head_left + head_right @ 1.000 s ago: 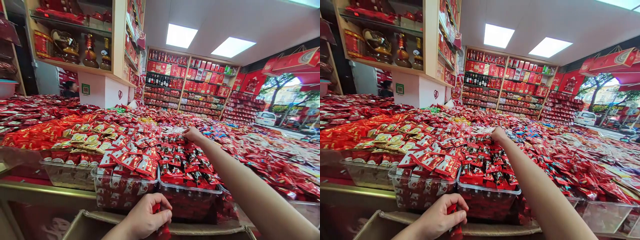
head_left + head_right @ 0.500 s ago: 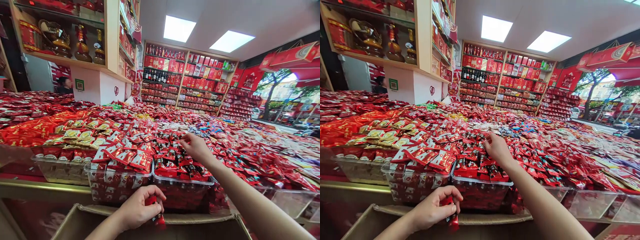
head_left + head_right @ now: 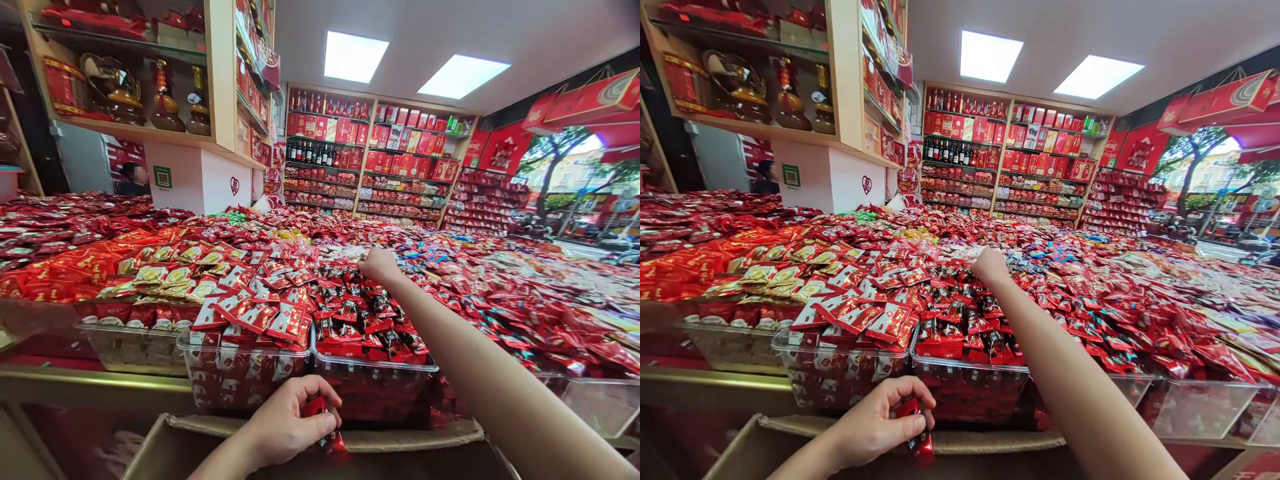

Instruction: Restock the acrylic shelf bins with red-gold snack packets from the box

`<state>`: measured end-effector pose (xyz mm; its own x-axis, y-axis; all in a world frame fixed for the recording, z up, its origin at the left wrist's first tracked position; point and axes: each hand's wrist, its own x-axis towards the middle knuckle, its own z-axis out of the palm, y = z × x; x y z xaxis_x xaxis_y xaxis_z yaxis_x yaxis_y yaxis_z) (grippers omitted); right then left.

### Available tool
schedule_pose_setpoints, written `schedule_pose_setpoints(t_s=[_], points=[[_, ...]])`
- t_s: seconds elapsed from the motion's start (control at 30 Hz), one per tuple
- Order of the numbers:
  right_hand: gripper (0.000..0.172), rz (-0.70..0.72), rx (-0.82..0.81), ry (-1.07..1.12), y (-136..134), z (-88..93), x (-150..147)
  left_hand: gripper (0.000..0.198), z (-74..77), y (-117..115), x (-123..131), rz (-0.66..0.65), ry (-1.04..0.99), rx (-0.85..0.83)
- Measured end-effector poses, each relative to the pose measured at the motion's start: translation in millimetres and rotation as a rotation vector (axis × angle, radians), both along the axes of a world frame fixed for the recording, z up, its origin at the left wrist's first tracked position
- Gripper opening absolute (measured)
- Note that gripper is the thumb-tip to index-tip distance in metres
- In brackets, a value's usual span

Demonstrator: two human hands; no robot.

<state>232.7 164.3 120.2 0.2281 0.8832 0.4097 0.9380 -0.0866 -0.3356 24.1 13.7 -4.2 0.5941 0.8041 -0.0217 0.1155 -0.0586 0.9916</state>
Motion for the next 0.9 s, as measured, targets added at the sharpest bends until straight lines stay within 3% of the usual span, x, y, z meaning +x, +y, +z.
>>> schedule_pose_setpoints(t_s=[0.27, 0.5, 0.7, 0.9], points=[[0.008, 0.038, -0.001, 0.157, 0.5, 10.1, 7.9, 0.026, -3.7, 1.3, -2.6, -0.017, 0.000, -0.007], [0.008, 0.137, 0.012, 0.369, -16.5, 26.3, 40.4, 0.024, -5.3, 3.1, -3.9, -0.022, -0.021, -0.009], [0.007, 0.237, -0.113, 0.491, -35.8, 13.2, 65.1, 0.026, -7.7, 3.8, -3.7, -0.031, -0.025, -0.005], [0.008, 0.285, -0.124, 0.550, -34.2, 8.8, 62.5, 0.025, -6.1, 2.8, -3.1, -0.030, 0.005, 0.025]])
